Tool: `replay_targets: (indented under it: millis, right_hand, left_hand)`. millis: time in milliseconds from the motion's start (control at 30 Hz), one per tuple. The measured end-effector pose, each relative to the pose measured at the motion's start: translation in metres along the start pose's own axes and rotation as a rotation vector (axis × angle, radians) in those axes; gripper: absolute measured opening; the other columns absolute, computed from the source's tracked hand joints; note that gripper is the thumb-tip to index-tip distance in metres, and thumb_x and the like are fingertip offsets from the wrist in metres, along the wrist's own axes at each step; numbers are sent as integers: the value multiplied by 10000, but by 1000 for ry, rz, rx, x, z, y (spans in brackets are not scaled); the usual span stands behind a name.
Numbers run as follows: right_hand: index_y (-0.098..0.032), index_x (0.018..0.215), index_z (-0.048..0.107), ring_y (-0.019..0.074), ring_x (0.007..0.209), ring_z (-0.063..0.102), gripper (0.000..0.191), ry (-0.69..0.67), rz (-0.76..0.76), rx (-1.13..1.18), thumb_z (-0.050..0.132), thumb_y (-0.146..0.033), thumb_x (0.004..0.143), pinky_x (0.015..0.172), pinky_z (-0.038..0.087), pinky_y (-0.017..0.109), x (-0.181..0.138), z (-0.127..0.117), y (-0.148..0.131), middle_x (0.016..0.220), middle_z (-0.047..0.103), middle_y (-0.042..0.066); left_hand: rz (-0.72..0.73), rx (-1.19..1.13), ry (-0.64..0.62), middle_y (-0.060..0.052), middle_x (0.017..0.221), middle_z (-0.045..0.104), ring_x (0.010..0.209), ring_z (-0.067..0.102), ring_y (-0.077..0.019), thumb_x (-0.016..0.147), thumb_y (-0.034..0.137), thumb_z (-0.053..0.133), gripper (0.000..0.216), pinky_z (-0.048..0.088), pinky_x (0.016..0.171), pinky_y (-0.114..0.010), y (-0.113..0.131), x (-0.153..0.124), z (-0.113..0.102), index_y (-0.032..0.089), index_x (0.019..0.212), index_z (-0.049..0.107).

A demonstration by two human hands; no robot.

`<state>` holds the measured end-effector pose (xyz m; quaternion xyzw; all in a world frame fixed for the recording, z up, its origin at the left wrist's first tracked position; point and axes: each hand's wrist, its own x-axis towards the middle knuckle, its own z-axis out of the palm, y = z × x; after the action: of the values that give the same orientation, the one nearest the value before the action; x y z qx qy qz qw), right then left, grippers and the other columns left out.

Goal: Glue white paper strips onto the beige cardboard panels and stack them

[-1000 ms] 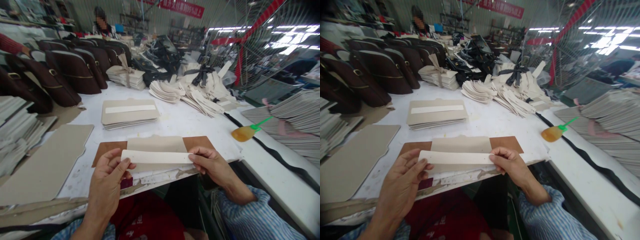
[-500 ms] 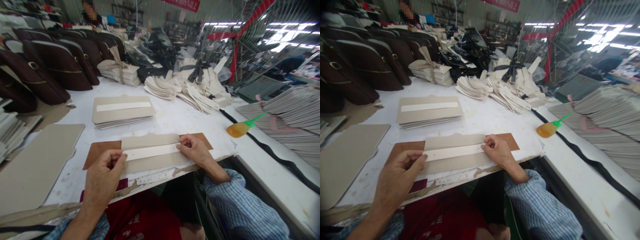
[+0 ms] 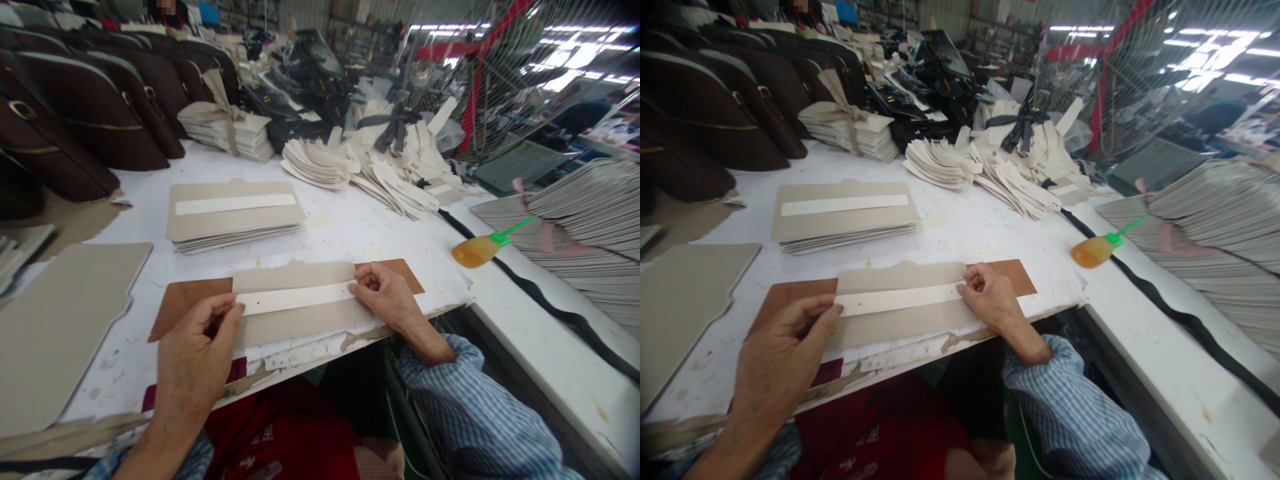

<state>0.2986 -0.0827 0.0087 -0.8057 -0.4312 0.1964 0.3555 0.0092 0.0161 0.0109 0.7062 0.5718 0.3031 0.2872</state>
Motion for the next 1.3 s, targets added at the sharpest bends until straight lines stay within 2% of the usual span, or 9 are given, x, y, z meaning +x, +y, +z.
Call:
replay_targets:
  millis: [467, 700, 833, 900, 967, 1067, 1133, 1200, 1300]
  right_hand:
    - [-237, 858, 613, 167, 591, 550, 128, 19, -27, -84, 659, -324, 776, 609, 417, 320, -4, 4, -1, 689, 636, -11]
    - [-238, 765, 609, 178, 640, 563, 75, 34, -104, -157, 631, -305, 790, 634, 425, 323, -4, 5, 1, 703, 641, 4]
    - [-241, 744, 630, 185, 617, 562, 96, 0, -124, -186, 595, -316, 793, 621, 421, 330, -4, 3, 0, 682, 646, 11]
    - [-245, 727, 639, 191, 597, 559, 134, -12, -134, -195, 589, -349, 796, 605, 415, 335, -4, 3, 1, 655, 645, 15]
    - [-249, 719, 648, 198, 577, 561, 167, -11, -134, -193, 587, -387, 793, 584, 408, 339, -4, 3, 3, 636, 649, 20]
    - [-257, 704, 651, 210, 560, 580, 199, -1, -140, -181, 586, -425, 791, 555, 402, 342, -4, 3, 5, 626, 662, 26]
    - [-263, 690, 649, 215, 547, 585, 209, 5, -149, -179, 593, -435, 795, 538, 397, 342, -4, 4, 6, 611, 662, 25]
    - [-267, 688, 654, 216, 536, 587, 210, 0, -151, -186, 605, -438, 800, 526, 397, 340, -4, 4, 7, 607, 667, 23]
    - [-267, 704, 668, 221, 544, 601, 212, -5, -142, -204, 607, -443, 803, 526, 408, 341, -4, 3, 9, 626, 683, 25]
  left_hand:
    - [32, 50, 9, -41, 988, 815, 928, 755, -291, 857, 528, 607, 325, 558, 847, -390, -8, 2, 4, 279, 1019, 740]
    - [43, 39, -6, -38, 977, 807, 905, 750, -283, 867, 510, 611, 295, 547, 850, -381, -8, 2, 5, 282, 1008, 735]
    - [66, -8, 26, -18, 888, 792, 815, 739, -243, 880, 442, 631, 224, 542, 764, -337, -6, -1, 4, 272, 983, 734]
    - [157, -36, 61, -3, 807, 766, 705, 706, -201, 900, 385, 644, 149, 525, 675, -300, -2, -6, 2, 265, 938, 723]
    - [349, -60, 89, 9, 745, 734, 626, 666, -163, 913, 288, 653, 63, 501, 611, -266, 1, -13, 0, 261, 891, 705]
    - [675, -99, 34, -10, 766, 743, 663, 687, -152, 891, 145, 663, 118, 523, 635, -245, 3, -23, -3, 253, 913, 704]
    - [744, -111, -6, -26, 792, 758, 696, 704, -158, 881, 109, 662, 161, 540, 664, -249, 3, -25, -3, 248, 946, 710]
    - [660, -99, 25, -16, 754, 739, 662, 687, -154, 894, 123, 651, 136, 526, 640, -249, 2, -23, -2, 246, 915, 704]
    - [383, -54, 88, 0, 733, 721, 633, 667, -160, 921, 213, 641, 76, 502, 620, -266, 1, -15, 3, 247, 883, 697]
